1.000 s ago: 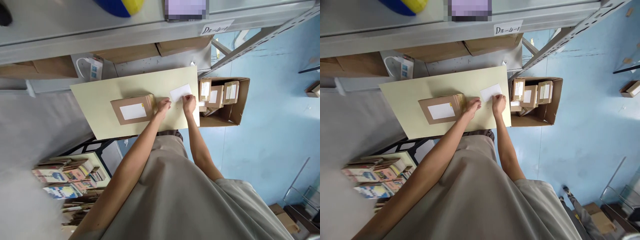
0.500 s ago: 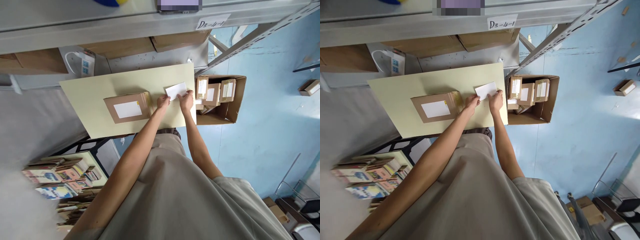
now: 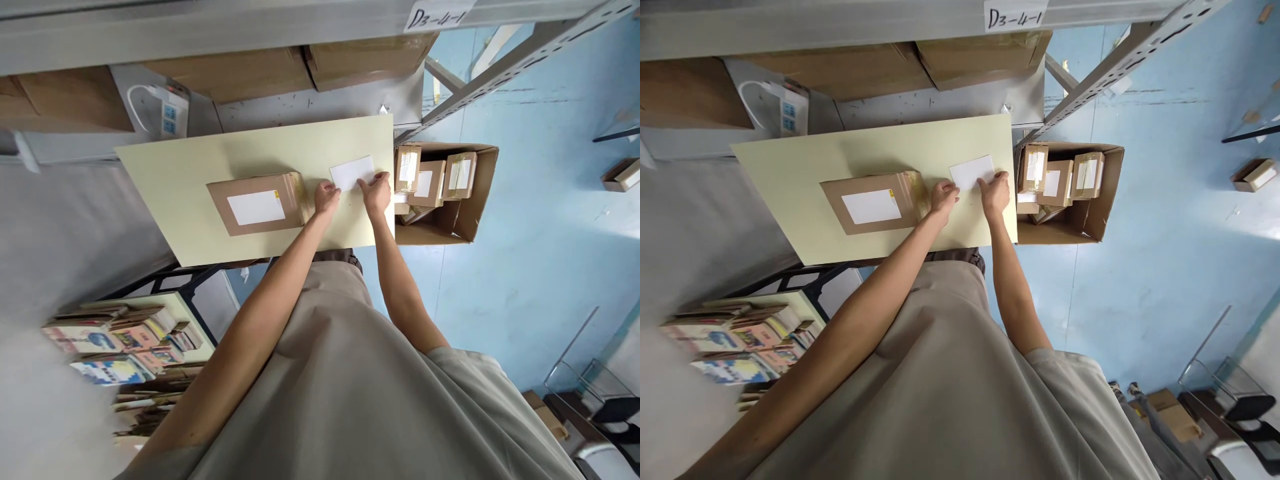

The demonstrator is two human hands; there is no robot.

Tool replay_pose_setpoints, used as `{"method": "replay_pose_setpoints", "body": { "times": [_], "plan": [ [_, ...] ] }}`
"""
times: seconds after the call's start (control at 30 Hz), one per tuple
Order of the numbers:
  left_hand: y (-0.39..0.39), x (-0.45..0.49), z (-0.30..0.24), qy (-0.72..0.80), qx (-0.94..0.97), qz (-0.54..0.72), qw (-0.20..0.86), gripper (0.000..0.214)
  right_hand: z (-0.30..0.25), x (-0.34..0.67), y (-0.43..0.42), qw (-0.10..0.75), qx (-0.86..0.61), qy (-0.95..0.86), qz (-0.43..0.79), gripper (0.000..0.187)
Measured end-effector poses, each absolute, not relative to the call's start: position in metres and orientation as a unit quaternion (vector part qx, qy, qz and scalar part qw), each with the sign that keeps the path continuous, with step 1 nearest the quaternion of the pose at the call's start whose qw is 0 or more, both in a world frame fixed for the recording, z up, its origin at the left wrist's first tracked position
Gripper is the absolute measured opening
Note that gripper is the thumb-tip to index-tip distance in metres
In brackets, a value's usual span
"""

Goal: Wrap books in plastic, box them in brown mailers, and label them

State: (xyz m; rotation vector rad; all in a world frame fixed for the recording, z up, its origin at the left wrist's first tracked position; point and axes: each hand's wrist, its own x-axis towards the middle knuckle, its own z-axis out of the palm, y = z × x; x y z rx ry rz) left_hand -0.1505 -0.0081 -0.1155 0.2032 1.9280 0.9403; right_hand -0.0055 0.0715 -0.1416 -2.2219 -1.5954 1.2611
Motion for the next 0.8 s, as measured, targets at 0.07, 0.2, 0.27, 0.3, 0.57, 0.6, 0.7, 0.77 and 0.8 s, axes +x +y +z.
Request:
{"method": "replay_pose_setpoints", "body": {
  "times": [0.07, 0.2, 0.27, 0.3, 0.57, 0.6, 0.7, 0.77, 0.8],
  "plan": [
    [-0.008, -0.152, -0.115, 0.789, 0.035, 0.371, 0.489, 0.034, -0.143, -0.006, 0.069, 0.061, -0.738, -0.529, 0.415, 0.043],
    [-0.006, -0.152, -0.108, 0.786, 0.034, 0.384, 0.484, 0.039, -0.144, -0.008, 0.061, 0.104, -0.740, -0.531, 0.400, 0.041],
    [-0.005, -0.151, -0.105, 0.784, 0.049, 0.395, 0.476, 0.039, -0.142, -0.010, 0.057, 0.108, -0.744, -0.538, 0.382, 0.040],
    [-0.004, -0.151, -0.104, 0.782, 0.058, 0.400, 0.474, 0.037, -0.141, -0.011, 0.055, 0.101, -0.745, -0.542, 0.374, 0.040],
    [-0.002, -0.155, -0.102, 0.755, 0.074, 0.417, 0.501, 0.018, -0.127, -0.006, 0.052, 0.090, -0.731, -0.552, 0.390, 0.018],
    [-0.002, -0.158, -0.102, 0.756, 0.073, 0.413, 0.502, 0.019, -0.125, -0.003, 0.054, 0.093, -0.726, -0.549, 0.403, 0.015],
    [-0.007, -0.166, -0.102, 0.763, 0.068, 0.397, 0.505, 0.022, -0.118, 0.008, 0.058, 0.107, -0.710, -0.532, 0.449, 0.022],
    [-0.011, -0.171, -0.101, 0.773, 0.060, 0.387, 0.500, 0.028, -0.114, 0.013, 0.059, 0.116, -0.697, -0.523, 0.476, 0.028],
    [-0.013, -0.173, -0.100, 0.776, 0.058, 0.384, 0.497, 0.030, -0.112, 0.015, 0.059, 0.120, -0.690, -0.521, 0.487, 0.030]
  ]
}}
